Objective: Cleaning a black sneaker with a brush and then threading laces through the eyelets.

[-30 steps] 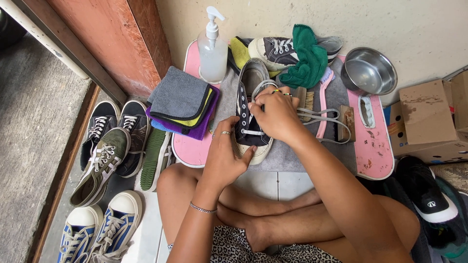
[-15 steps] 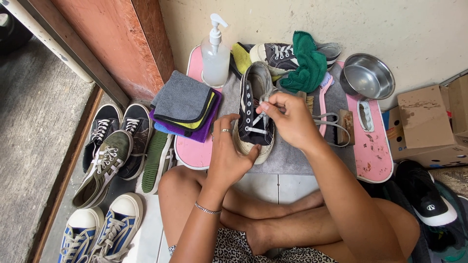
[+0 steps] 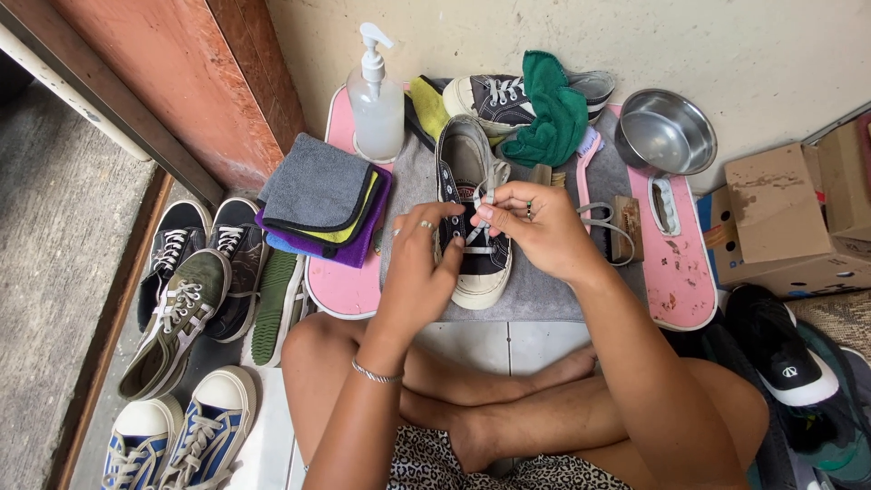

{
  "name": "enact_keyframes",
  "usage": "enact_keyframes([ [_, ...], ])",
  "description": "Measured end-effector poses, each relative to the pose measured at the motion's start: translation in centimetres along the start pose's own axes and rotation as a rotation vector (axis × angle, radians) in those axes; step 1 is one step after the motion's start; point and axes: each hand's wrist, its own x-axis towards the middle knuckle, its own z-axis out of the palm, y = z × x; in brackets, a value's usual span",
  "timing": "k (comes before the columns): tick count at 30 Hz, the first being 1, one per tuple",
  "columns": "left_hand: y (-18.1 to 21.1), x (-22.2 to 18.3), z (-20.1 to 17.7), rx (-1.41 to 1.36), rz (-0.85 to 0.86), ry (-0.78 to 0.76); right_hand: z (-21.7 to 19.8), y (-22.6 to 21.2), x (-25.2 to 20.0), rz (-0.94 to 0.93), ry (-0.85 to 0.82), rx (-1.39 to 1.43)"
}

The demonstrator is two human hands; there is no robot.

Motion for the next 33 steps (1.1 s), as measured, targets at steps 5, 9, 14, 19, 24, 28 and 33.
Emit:
enact_keyframes([
  [5,-1.5,3.0,0.8,-0.225,-0.024,-0.139,0.2,0.4,-0.3,0.001,0.013,0.051],
  [9,-2.1,4.6,2.0,-0.649,-0.112,-0.118,0.0,0.3,-0.7,-0.018,0.093,0.092],
  [14,-1.5,3.9,1.3,-0.811,-0.208,-0.014,-0.3,-0.4,-1.5,-0.019,0.135,0.165],
  [19,-3.3,3.4,-0.9,-1.052,-0.312,0.099,-2.8,2.5,-1.3,0.097,0.146,0.749],
  [24,-3.5,2.9,-5.6,-1.191,-0.252,0.212,-8.2,3.7,-1.5,0.090,0.242,0.812],
  [28,-3.9,3.2,-10.0,-1.248,-0.184,0.267,-12.5,2.7,-1.9,0.080,0.371,0.771],
  [33,-3.0,2.9,-15.3,-1.441,-0.063,0.336,-16.9,-0.4,-3.1,-0.030,0.446,0.810],
])
